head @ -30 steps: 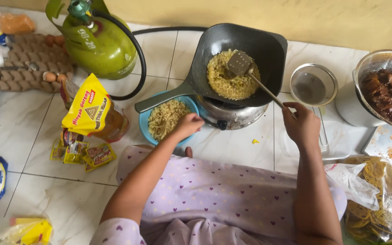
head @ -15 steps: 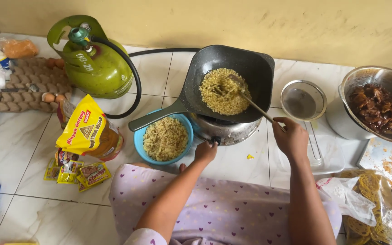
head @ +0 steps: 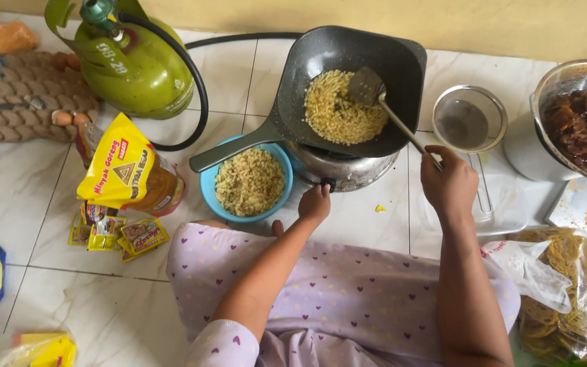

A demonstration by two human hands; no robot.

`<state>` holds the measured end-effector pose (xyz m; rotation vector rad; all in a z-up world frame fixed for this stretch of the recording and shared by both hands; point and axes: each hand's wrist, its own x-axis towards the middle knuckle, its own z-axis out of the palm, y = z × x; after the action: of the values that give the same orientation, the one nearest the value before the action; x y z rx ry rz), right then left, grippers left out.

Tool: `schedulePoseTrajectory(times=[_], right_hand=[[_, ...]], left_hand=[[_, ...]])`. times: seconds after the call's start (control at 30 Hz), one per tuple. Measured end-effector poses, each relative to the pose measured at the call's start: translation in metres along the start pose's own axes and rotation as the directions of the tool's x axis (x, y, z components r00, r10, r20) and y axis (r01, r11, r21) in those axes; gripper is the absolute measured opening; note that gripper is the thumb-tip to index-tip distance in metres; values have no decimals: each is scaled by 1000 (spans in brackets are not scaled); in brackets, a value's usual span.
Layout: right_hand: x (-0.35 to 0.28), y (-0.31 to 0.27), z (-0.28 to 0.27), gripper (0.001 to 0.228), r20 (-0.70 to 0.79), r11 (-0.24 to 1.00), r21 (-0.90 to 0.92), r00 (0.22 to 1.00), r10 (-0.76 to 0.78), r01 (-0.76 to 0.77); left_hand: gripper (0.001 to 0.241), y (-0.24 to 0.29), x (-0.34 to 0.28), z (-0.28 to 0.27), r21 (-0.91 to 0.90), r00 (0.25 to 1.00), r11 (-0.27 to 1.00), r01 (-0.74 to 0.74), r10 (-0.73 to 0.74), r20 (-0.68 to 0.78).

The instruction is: Stirring noodles in a pan with a spatula while sitting on the floor

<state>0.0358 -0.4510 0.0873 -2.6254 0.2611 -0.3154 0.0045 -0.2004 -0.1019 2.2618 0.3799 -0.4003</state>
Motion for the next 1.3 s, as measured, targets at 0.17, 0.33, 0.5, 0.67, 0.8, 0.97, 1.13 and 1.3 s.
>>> schedulePoseTrajectory(times=[0.17, 0.33, 0.5, 0.67, 0.8, 0.97, 1.13, 1.3], right_hand=[[1, 6, -1, 24, -46, 999, -24, 999, -25, 24], [7, 23, 11, 22, -142, 997, -54, 988, -60, 53], [9, 24, 21, 22, -153, 994, -90, 986, -71, 58], [2, 14, 21, 20, -66, 999, -15, 997, -33, 32], [-6, -4, 5, 18, 3, 994, 107, 1000, -5, 5], [21, 18, 28, 22, -114, 999, -5, 993, -39, 39], [29, -5, 41, 26, -40, 999, 3, 998, -38, 38], [24, -24, 45, 27, 157, 993, 115, 987, 10, -29]], left_hand=[[60, -5, 6, 7, -23, 1000, 1000, 20, -20, 6], [61, -11, 13, 13, -22, 998, 999, 48, -47, 35], [64, -15, 15, 9, 18, 996, 999, 50, -51, 71], [61, 7, -14, -25, 28, 998, 1000, 8, -9, 56], [52, 8, -15, -29, 40, 999, 999, -35, 34, 5], [46, 47, -61, -86, 95, 994, 990, -105, 101, 52], [37, 5, -27, -103, -534, 1000, 845, 12, -17, -4], [25, -28, -39, -188, -970, 965, 177, 169, -230, 126]])
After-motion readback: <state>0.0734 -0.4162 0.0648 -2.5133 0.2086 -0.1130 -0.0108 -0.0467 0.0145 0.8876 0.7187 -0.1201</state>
